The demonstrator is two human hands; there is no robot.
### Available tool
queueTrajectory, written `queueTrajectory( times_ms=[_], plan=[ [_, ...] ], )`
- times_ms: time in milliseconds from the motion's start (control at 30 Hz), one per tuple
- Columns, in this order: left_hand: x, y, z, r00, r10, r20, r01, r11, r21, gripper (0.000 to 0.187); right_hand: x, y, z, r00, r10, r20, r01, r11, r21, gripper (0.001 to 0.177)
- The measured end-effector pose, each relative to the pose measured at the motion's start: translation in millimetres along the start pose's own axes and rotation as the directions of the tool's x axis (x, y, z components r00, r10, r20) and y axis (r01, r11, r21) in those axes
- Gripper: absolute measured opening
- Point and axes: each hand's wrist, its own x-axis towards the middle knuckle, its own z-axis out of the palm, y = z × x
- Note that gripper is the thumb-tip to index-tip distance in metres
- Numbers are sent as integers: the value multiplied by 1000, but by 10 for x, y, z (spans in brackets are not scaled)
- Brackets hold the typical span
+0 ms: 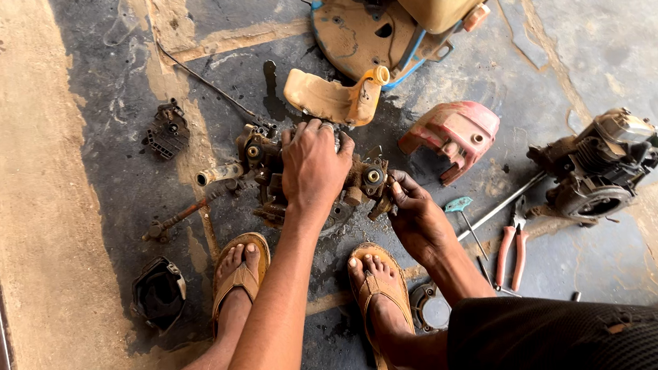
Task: The person disassembles components of a small engine on a workshop floor, using a T-handle socket wrench to remove bolts and a cloth to wipe down the parts.
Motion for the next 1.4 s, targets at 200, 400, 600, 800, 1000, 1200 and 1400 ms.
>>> queueTrajectory(
  times_ms=[200,400,600,800,1000,1200,1400],
  plan=[
    [51,-8,-35,999,-37,38,38,999,-29,33,-204,-144,-53,991,-126,-40,131,977,169,37],
    [36,-9,-47,1000,-21,10,21,1000,6,33,-123,-280,-117,978,-182,103,204,942,-266,10],
    [71,-55,35,1000,-1,1,1,1000,14,40,-245,-539,12,933,-347,-95,260,834,-487,41],
    [35,-86,-117,1000,-6,7,7,979,-201,54,-288,-620,125,965,-216,145,239,511,-826,47],
    [49,-137,-65,999,9,-40,-18,973,-229,51,-149,-392,392,955,-178,239,242,-5,-970,74],
    [75,-218,86,986,20,-165,-56,975,-217,50,-144,-143,103,873,-336,355,371,-17,-929,64],
    [32,-150,-33,998,-42,-51,28,966,-256,51,-198,70,23,836,-386,390,416,-18,-909,52]
  ],
)
